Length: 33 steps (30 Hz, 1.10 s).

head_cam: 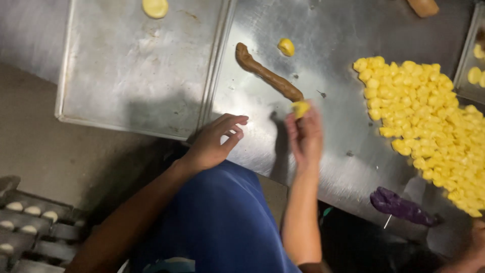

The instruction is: Filling and shaping individual dough balls with a brown filling roll and placing them on a baking tray.

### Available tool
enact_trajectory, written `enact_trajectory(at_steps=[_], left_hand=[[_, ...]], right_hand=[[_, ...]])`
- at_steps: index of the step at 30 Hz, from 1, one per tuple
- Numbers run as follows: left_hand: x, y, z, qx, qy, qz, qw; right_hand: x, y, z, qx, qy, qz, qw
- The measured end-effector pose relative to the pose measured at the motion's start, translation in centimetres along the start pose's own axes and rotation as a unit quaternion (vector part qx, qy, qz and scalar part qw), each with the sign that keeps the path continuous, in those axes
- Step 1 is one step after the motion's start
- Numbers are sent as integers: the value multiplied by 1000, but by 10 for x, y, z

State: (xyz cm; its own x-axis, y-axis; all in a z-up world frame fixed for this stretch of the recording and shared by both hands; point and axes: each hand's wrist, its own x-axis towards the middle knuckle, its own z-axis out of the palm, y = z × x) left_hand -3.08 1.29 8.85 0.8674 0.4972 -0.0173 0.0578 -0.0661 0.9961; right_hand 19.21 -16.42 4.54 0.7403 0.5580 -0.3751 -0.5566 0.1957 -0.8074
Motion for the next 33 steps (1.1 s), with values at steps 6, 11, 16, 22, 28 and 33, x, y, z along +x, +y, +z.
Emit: enact_trajectory(at_steps=[6,11,16,22,28,33], left_hand=[[26,0,19,32,55,-23,998],[26,1,5,7,58,-69,996],[21,-18,8,-33,42,-43,998],[8,-44,23,-229,-33,-112,966],[8,-33,19,-205,-54,-119,970],[2,-32,12,-173,-123,-108,971]], right_hand=[[-60,39,74,23,-91,110,990],[-64,27,93,-105,-154,113,976],[-54,56,77,-134,-173,85,972],[-57,50,100,-157,-139,38,977],[-59,36,98,-129,-127,139,974],[-53,72,75,-138,-87,44,986]])
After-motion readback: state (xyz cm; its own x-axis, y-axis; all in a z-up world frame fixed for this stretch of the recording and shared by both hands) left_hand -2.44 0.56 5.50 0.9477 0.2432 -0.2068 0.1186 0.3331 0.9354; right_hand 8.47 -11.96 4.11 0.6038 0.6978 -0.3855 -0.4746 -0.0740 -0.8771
